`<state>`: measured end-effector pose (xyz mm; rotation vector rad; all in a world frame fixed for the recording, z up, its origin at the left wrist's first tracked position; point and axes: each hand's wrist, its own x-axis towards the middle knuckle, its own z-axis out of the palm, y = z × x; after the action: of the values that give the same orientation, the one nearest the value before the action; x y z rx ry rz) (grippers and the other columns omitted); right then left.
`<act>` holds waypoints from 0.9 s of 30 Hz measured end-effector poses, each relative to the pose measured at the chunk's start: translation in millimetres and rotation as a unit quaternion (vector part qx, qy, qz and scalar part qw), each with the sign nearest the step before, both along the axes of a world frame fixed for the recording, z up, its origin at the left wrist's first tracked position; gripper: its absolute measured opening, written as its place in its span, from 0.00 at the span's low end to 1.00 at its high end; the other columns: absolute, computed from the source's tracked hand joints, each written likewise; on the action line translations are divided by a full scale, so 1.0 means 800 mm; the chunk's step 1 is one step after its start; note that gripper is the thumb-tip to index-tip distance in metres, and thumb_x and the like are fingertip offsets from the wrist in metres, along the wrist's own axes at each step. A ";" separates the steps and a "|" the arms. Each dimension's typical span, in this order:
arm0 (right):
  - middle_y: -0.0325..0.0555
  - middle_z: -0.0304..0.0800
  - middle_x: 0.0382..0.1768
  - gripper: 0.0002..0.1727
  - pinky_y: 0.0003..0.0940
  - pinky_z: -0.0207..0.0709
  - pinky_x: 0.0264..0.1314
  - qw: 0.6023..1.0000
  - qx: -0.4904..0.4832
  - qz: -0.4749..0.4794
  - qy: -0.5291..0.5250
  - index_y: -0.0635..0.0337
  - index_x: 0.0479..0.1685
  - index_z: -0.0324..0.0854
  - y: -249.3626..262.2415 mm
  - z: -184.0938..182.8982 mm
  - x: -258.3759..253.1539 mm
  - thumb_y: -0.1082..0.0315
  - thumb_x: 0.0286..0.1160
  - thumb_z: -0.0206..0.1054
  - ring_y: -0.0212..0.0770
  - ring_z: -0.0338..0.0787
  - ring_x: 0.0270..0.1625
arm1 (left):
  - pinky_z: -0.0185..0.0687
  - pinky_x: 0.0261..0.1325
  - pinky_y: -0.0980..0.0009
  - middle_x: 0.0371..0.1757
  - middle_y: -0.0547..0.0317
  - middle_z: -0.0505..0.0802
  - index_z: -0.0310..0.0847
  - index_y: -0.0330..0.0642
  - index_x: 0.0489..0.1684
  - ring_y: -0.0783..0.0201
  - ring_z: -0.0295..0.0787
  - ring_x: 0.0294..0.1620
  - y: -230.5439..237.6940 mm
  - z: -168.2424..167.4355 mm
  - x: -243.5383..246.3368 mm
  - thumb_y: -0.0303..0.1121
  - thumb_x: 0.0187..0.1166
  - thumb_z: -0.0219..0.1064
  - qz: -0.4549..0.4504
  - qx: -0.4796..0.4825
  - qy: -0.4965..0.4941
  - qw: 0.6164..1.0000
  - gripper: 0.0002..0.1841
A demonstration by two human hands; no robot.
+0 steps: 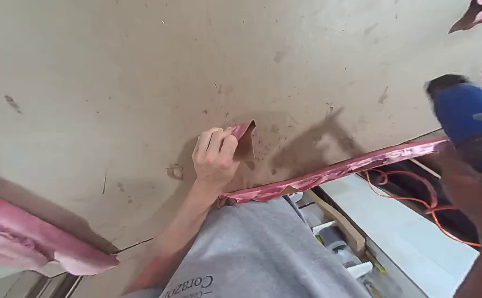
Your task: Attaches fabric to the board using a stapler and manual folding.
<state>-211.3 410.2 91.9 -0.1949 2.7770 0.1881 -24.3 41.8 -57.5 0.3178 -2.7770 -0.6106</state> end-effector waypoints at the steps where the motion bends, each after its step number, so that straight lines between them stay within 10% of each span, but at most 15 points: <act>1: 0.72 0.89 0.41 0.35 0.78 0.74 0.39 0.999 -0.019 0.010 -0.023 0.64 0.58 0.81 -0.029 0.004 0.013 0.37 0.77 0.62 0.74 0.89 0.44 | 0.90 0.55 0.59 0.43 0.48 0.96 0.84 0.40 0.27 0.49 0.95 0.53 -0.001 -0.006 -0.001 0.28 0.61 0.77 0.009 0.011 0.017 1.000 0.06; 4: 0.55 0.89 0.25 0.27 0.58 0.75 0.25 0.985 -0.142 0.055 -0.080 0.62 0.41 0.87 -0.127 0.008 0.061 0.42 0.72 0.68 0.52 0.89 0.27 | 0.89 0.42 0.62 0.41 0.49 0.97 0.82 0.40 0.23 0.53 0.96 0.45 -0.004 -0.014 -0.008 0.27 0.68 0.72 0.065 0.038 0.030 0.997 0.06; 9: 0.40 0.97 0.33 0.23 0.39 0.84 0.31 0.948 -0.265 0.093 -0.152 0.54 0.55 0.91 -0.211 -0.019 0.116 0.50 0.66 0.70 0.34 0.94 0.33 | 0.89 0.42 0.64 0.44 0.50 0.98 0.89 0.38 0.25 0.58 0.96 0.42 -0.012 -0.018 -0.012 0.37 0.78 0.72 0.135 0.101 0.004 0.986 0.13; 15: 0.38 0.97 0.34 0.23 0.32 0.83 0.34 0.943 -0.258 0.114 -0.176 0.53 0.55 0.91 -0.258 -0.034 0.117 0.51 0.64 0.71 0.29 0.94 0.35 | 0.84 0.39 0.61 0.31 0.46 0.92 0.84 0.34 0.27 0.52 0.90 0.37 -0.011 -0.017 -0.017 0.36 0.81 0.67 0.148 0.131 -0.019 0.980 0.14; 27: 0.39 0.95 0.29 0.21 0.34 0.80 0.29 0.956 -0.196 0.131 -0.172 0.55 0.46 0.91 -0.279 -0.034 0.125 0.50 0.61 0.69 0.30 0.92 0.31 | 0.86 0.34 0.65 0.38 0.48 0.94 0.82 0.37 0.24 0.60 0.93 0.36 -0.024 -0.023 -0.018 0.38 0.81 0.68 0.189 0.216 -0.015 0.958 0.16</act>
<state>-111.2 187.1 64.7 -0.6330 2.4027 -0.3100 -38.9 22.9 -76.2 0.9287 -2.4800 -1.1049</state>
